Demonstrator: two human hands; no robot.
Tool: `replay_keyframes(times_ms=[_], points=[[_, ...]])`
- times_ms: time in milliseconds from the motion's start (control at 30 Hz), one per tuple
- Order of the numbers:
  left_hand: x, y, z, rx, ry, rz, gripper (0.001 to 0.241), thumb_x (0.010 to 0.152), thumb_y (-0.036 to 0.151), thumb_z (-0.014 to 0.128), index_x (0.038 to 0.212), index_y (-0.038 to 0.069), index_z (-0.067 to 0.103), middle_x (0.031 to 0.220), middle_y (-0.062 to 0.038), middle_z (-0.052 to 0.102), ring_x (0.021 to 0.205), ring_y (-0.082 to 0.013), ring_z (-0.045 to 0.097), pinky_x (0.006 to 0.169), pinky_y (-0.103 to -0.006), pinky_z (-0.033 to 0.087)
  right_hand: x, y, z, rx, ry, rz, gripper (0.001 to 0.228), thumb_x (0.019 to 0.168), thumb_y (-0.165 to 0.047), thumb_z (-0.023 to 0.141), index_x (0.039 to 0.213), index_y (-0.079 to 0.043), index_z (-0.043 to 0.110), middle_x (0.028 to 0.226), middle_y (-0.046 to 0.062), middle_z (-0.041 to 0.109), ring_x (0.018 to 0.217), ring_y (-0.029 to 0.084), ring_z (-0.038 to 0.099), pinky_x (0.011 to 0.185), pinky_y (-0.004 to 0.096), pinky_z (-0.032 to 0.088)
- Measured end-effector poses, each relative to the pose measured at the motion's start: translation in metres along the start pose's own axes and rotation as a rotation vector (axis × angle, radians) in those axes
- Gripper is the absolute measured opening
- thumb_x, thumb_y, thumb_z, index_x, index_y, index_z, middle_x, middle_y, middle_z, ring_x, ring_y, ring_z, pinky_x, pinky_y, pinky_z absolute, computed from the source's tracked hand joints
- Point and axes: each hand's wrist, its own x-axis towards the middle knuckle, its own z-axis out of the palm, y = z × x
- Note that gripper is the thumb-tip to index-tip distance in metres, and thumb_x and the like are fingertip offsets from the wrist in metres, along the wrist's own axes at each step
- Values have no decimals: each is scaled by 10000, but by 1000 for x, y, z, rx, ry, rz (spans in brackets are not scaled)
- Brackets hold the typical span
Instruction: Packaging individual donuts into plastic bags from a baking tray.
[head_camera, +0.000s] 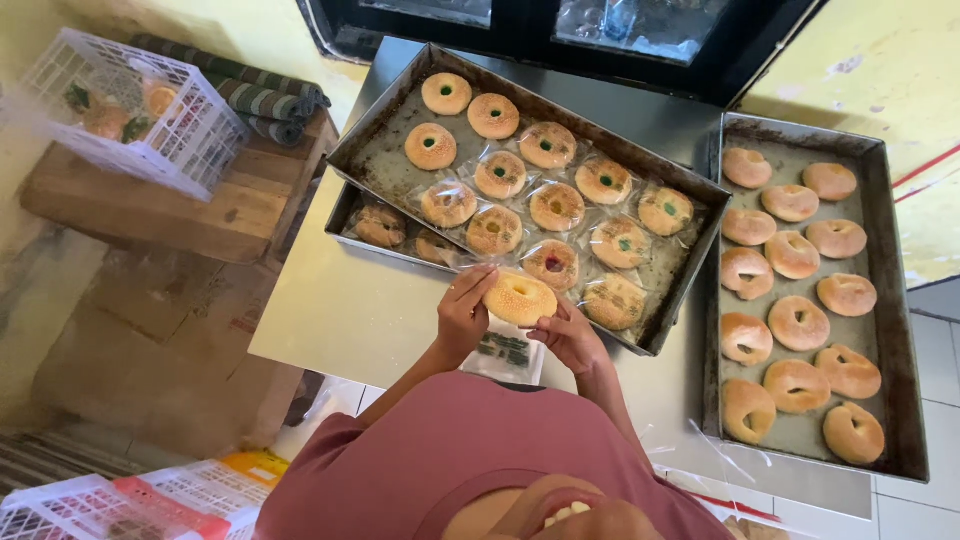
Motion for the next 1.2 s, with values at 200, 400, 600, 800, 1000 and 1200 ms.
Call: replay_keyframes(times_ms=[200, 400, 600, 800, 1000, 1200], points=[[-5, -2, 2, -31, -27, -13, 418, 828, -177, 575, 1198, -33, 707, 1253, -173, 708, 1226, -360, 669, 1077, -443, 535, 4, 6, 4, 106, 28, -32, 785, 881, -87, 747, 1564, -2, 369, 1403, 129, 592, 1171, 220, 654, 981, 370, 566], [-9, 4, 0, -23, -90, 69, 382, 859, -166, 566, 1204, -59, 690, 1283, -173, 686, 1278, -369, 631, 1102, -457, 516, 8, 10, 6, 123, 45, -33, 755, 905, -68, 697, 1572, -33, 345, 1430, 110, 560, 1239, 212, 608, 1059, 408, 508], [-10, 10, 1, -39, -133, 71, 410, 859, -150, 561, 1245, -70, 674, 1320, -190, 671, 1293, -382, 625, 1090, -451, 514, 19, 20, 31, 176, 52, -91, 637, 904, -79, 636, 1482, -84, 368, 1430, 107, 558, 1295, 245, 590, 1115, 427, 461], [-21, 12, 10, -68, -151, 32, 436, 831, -127, 580, 1251, -57, 672, 1315, -177, 673, 1286, -358, 623, 1104, -440, 518, 41, 64, -4, 348, -55, -142, 420, 1013, -41, 574, 1420, -72, 473, 1349, 98, 583, 1226, 228, 597, 1066, 393, 455], [-34, 9, 19, -211, -153, -98, 479, 818, -138, 566, 1267, -15, 680, 1336, -172, 676, 1288, -357, 634, 1083, -425, 533, 58, 65, -15, 457, -28, -66, 239, 1032, -111, 499, 1249, -20, 541, 1251, 130, 635, 1198, 277, 626, 1053, 446, 500], [-37, 5, 17, -271, -151, -197, 468, 849, -138, 568, 1276, 8, 690, 1308, -170, 693, 1229, -337, 678, 1022, -396, 563, 60, 50, 2, 386, 15, -23, 314, 1007, -142, 477, 1279, -7, 557, 1236, 152, 658, 1136, 270, 641, 975, 427, 523]])
